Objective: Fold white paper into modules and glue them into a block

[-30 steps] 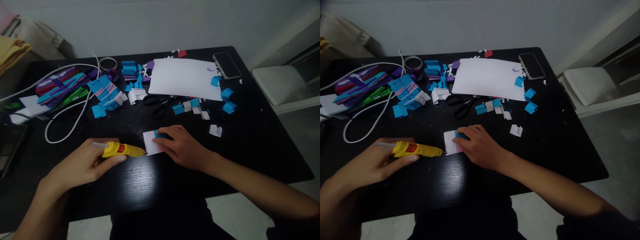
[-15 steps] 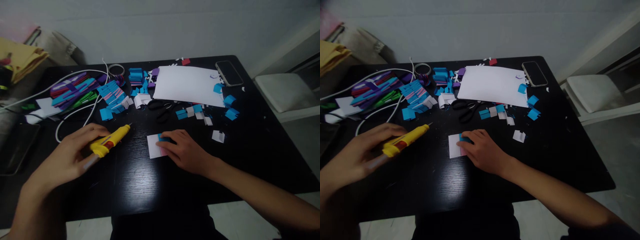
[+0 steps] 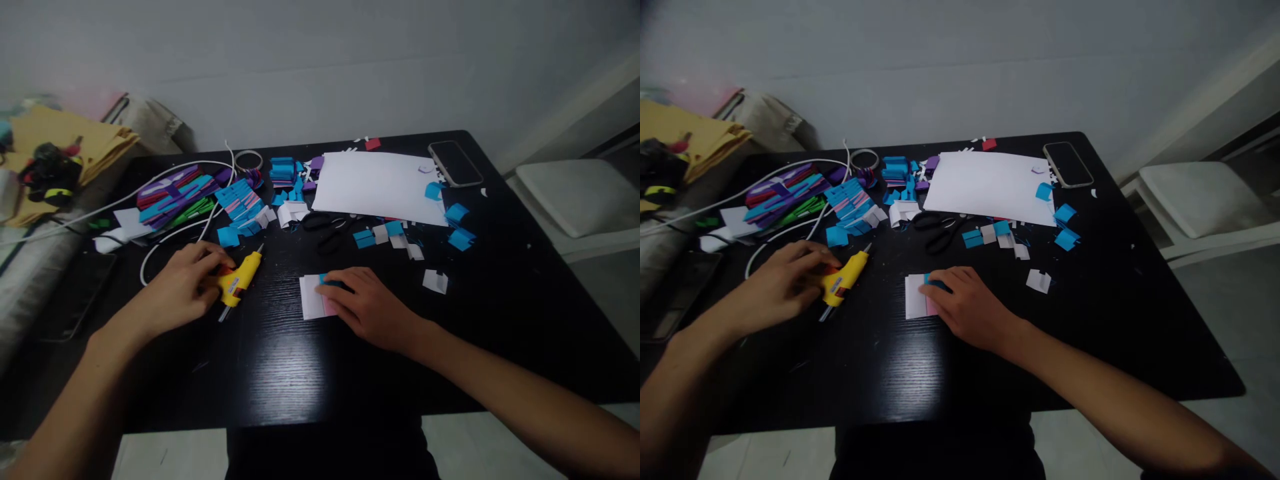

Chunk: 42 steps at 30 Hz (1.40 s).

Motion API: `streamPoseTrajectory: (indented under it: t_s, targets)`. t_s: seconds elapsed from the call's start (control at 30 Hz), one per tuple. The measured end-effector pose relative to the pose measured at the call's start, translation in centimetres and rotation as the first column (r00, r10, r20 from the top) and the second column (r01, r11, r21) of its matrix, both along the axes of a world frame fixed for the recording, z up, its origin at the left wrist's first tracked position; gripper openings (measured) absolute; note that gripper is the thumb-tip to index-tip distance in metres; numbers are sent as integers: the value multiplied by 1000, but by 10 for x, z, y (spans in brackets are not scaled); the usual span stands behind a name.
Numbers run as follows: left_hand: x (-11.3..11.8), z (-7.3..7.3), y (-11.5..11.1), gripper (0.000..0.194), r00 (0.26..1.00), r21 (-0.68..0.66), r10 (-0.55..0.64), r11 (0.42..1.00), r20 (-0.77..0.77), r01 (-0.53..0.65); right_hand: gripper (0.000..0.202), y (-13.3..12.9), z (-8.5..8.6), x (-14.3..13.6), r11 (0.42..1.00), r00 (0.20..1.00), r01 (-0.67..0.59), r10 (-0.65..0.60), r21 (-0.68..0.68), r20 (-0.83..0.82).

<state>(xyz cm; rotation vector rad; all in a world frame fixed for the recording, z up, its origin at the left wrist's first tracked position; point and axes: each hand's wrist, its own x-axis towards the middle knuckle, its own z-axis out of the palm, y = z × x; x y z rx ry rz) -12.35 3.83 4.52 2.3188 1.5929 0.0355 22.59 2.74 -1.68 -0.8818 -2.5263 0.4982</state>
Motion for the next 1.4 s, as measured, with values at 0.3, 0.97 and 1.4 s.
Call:
streamPoseTrajectory:
  t_s: [0.3,0.97,1.4]
  targets:
    - [38,21,55,31,982,190,147,974,-119,-123,26,1,-3,0,999,999,-9,11,35,-41]
    - [46,20,68,31,948,206,217,964,-235,-169,23,2,-7,0,998,998,-3,7,70,-60]
    - [46,26,64,41,962,172,272,949,-30,-264,24,2,-6,0,998,999,-7,10,64,-45]
